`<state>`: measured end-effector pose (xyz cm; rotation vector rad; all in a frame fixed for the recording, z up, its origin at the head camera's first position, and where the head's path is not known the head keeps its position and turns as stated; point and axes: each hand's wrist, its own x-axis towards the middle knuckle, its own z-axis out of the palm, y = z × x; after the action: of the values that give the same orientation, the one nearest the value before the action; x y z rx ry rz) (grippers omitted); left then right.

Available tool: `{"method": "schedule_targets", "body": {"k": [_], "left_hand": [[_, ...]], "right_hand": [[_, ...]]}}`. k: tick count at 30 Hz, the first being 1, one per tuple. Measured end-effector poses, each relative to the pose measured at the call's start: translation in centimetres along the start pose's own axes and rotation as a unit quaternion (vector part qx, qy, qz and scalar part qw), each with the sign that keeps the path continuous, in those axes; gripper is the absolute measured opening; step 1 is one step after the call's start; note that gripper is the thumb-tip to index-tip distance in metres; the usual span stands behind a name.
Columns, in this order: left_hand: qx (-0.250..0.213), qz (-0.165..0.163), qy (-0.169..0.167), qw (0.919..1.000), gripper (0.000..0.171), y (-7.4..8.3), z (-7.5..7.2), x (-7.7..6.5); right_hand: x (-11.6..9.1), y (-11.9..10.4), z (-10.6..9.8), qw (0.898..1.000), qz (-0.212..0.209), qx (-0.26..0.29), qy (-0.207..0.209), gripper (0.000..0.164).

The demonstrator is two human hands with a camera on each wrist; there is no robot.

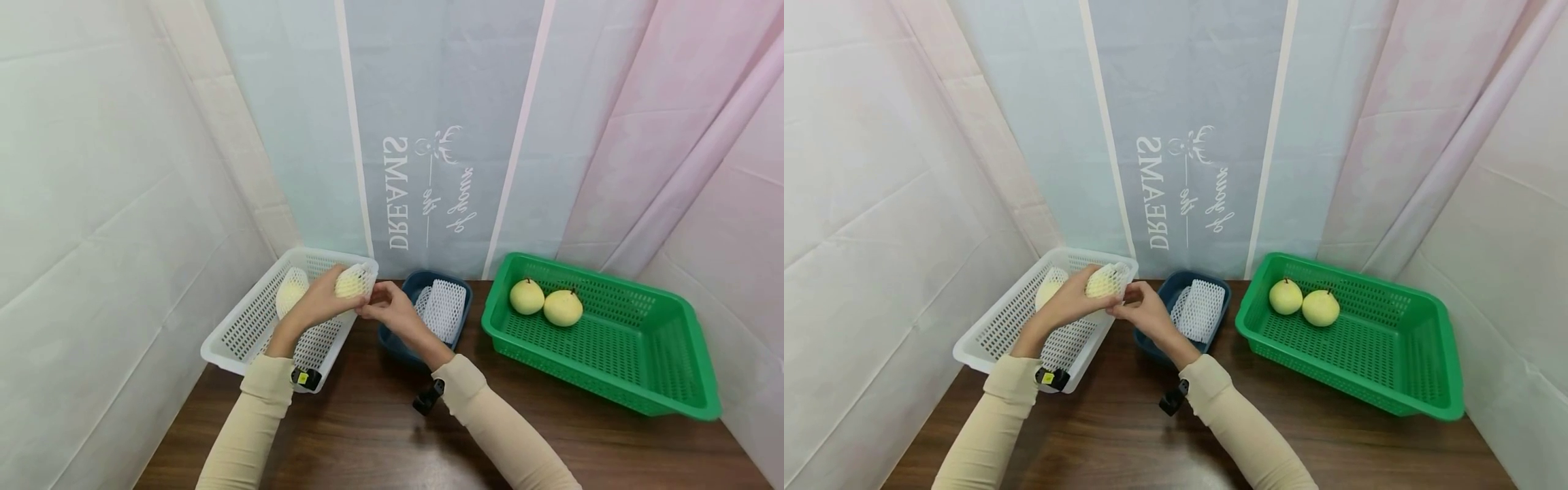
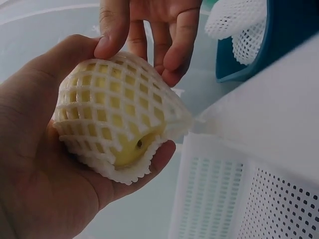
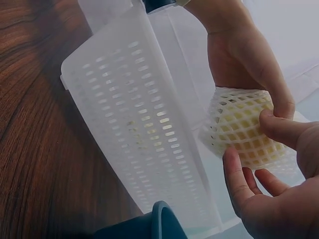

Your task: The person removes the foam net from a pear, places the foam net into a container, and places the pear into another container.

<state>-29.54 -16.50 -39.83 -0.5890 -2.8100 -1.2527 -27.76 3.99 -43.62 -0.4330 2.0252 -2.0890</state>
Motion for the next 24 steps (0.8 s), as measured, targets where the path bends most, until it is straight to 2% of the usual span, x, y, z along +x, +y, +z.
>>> {"method": "schedule_targets", "body": {"k": [7, 24], "left_hand": [[-0.014, 0.009, -0.001, 0.9999, 0.078, 0.8, 0.5, 0.0], [-0.057, 0.043, -0.006, 0.9974, 0.074, 2.2, 2.2, -0.3]], "right_hand": [[-0.4, -0.2, -0.8, 1.000, -0.012, -0.008, -0.008, 0.051], [-1.6, -0.7, -2.7, 0.998, -0.016, -0.054, 0.008, 0.051]]}}
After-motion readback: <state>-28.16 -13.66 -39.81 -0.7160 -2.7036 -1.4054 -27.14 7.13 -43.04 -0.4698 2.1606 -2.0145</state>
